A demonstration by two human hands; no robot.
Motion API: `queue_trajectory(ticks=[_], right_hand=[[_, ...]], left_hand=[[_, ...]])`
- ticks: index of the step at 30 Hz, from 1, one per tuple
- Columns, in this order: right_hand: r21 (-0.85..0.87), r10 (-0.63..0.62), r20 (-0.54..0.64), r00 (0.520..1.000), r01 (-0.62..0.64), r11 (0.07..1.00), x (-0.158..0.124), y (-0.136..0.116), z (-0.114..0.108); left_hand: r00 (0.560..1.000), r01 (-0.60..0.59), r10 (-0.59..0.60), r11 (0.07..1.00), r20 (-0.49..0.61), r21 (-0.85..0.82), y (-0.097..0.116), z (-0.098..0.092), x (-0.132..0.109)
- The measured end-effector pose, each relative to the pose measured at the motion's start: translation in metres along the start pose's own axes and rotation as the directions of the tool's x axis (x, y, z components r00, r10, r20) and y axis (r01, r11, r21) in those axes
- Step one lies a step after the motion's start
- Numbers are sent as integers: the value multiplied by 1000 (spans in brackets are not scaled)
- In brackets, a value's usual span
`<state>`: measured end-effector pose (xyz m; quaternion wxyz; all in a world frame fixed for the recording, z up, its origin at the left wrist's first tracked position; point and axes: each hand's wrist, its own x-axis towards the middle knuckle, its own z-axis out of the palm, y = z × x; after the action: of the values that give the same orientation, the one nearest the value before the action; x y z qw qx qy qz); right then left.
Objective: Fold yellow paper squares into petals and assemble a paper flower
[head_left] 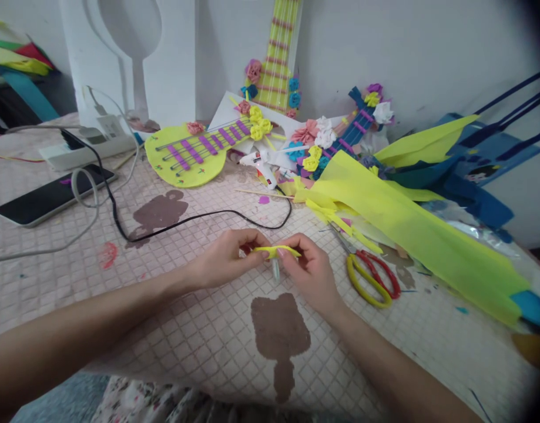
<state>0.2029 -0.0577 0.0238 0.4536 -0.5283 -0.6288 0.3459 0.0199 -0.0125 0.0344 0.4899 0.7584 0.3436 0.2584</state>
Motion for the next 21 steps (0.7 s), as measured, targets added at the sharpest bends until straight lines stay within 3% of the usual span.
queue_trajectory(ticks=[9, 13, 17, 21], right_hand=[[76, 1, 44, 999, -4, 997, -3, -1, 3], [186, 24, 59, 998, -35, 982, -2, 2, 4], [187, 22, 54, 998, -32, 982, -1, 3, 3], [173, 17, 25, 1000, -21, 985, 0, 3, 2]], left_hand=[[1000, 27, -27, 999, -6, 46, 2, 2, 3], [997, 48, -42, 995, 62, -86, 1, 1, 4], [991, 71, -47, 978, 124, -197, -5, 2, 6], [995, -14, 27, 990, 91, -140, -7, 3, 5]])
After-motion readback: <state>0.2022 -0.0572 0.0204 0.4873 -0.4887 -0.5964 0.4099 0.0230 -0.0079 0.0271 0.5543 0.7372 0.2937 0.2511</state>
